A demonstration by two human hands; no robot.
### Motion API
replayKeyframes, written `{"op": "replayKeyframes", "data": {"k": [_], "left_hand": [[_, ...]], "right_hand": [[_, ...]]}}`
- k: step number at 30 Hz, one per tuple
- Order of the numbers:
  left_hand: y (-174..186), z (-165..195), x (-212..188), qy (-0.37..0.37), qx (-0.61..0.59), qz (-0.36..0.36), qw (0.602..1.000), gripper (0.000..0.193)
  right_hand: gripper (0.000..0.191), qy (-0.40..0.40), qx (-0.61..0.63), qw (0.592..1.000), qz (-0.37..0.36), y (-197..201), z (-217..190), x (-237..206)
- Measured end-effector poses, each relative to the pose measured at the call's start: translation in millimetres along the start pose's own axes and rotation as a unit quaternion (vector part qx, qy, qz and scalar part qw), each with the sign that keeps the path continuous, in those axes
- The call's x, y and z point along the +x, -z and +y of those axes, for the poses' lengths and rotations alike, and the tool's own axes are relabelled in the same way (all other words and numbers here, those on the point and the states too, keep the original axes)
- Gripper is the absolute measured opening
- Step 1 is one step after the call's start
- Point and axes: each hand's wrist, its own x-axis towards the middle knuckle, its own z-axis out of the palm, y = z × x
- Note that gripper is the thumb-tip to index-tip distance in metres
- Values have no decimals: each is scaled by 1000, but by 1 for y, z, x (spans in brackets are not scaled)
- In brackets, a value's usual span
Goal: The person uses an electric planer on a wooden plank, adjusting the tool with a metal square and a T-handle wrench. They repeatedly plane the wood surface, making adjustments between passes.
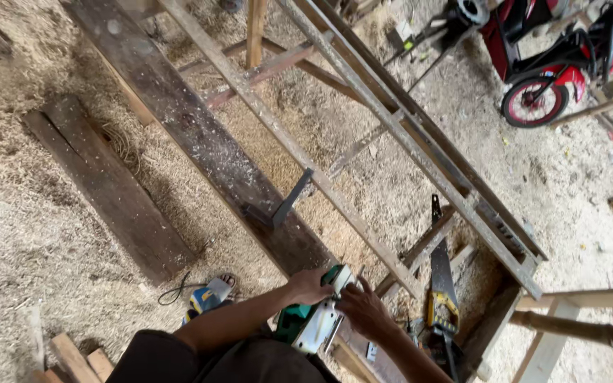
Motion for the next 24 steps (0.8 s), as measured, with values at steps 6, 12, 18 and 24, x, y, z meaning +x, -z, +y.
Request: {"op": "replayKeyframes", "data": {"k": [6,12,18,24], "left_hand": [[5,-9,2,27,-61,-47,997,58],[7,-9,15,-33,-34,25,999,74],[-7,-24,13,-67,-30,53,996,64],[9,-2,4,14,-46,-29,998,76]], "right_hand": [[30,-105,155,981,57,2,10,-33],[41,-276,412,863,99,-26,19,-47],[27,-303,573,734,202,-31,-13,-62],[16,-246,468,821,214,-8,-22,-47]]}}
